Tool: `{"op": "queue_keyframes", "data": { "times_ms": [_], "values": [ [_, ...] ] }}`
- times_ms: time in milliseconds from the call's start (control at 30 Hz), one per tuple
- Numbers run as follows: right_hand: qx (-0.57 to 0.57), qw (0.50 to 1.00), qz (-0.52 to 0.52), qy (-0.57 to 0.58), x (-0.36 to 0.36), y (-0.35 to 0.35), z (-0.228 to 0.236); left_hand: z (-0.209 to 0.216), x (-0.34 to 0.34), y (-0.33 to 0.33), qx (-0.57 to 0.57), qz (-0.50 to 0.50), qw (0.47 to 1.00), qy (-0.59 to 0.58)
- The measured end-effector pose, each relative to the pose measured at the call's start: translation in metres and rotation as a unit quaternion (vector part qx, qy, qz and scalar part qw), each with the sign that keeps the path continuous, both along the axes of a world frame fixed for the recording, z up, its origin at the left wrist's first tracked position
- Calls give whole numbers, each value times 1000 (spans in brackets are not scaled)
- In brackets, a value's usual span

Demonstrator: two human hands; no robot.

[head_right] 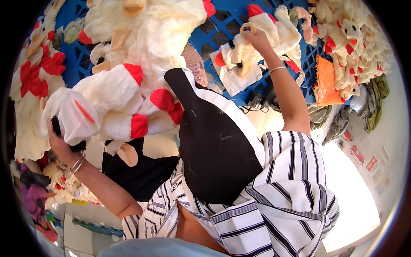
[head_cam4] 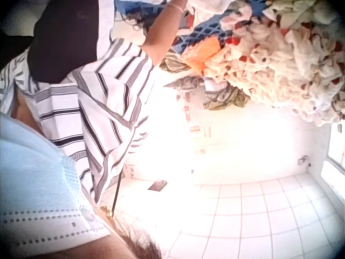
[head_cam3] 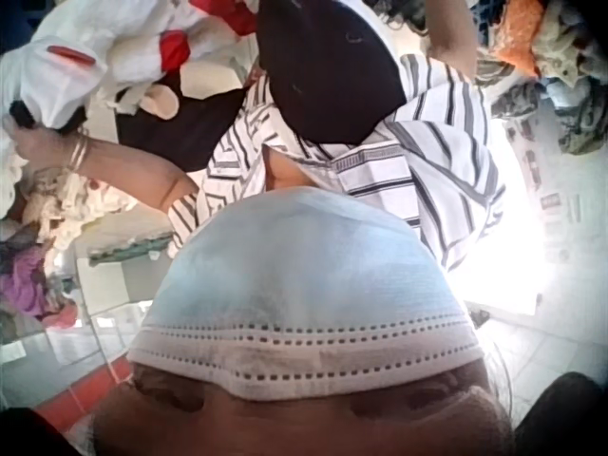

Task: The person sits cross-legged and assembles white stuffed animal toys by hand. They pick up a white plush body, insert red fabric pieces into the leg openings, and adjust the ears and facial features. The person handles the toys one at a time, placing the finished items into a blue crate.

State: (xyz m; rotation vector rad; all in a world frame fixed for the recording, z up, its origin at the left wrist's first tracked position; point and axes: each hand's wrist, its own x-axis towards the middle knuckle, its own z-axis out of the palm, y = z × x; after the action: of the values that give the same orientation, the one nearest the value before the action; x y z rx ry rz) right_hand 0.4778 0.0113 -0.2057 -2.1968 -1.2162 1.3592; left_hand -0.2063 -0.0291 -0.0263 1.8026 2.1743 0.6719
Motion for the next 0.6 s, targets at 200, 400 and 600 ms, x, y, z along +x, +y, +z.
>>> {"op": "queue_keyframes", "data": {
  "times_ms": [200,400,600],
  "values": [
    [5,925,-245,289,21,-21,-7,2,2,0,5,-40,997,63],
    [37,984,-157,74,28,8,3,-1,1,0,-11,21,997,-78],
    [338,933,-81,-96,6,93,20,12,32,19,-50,139,933,-327]
  ]
}}
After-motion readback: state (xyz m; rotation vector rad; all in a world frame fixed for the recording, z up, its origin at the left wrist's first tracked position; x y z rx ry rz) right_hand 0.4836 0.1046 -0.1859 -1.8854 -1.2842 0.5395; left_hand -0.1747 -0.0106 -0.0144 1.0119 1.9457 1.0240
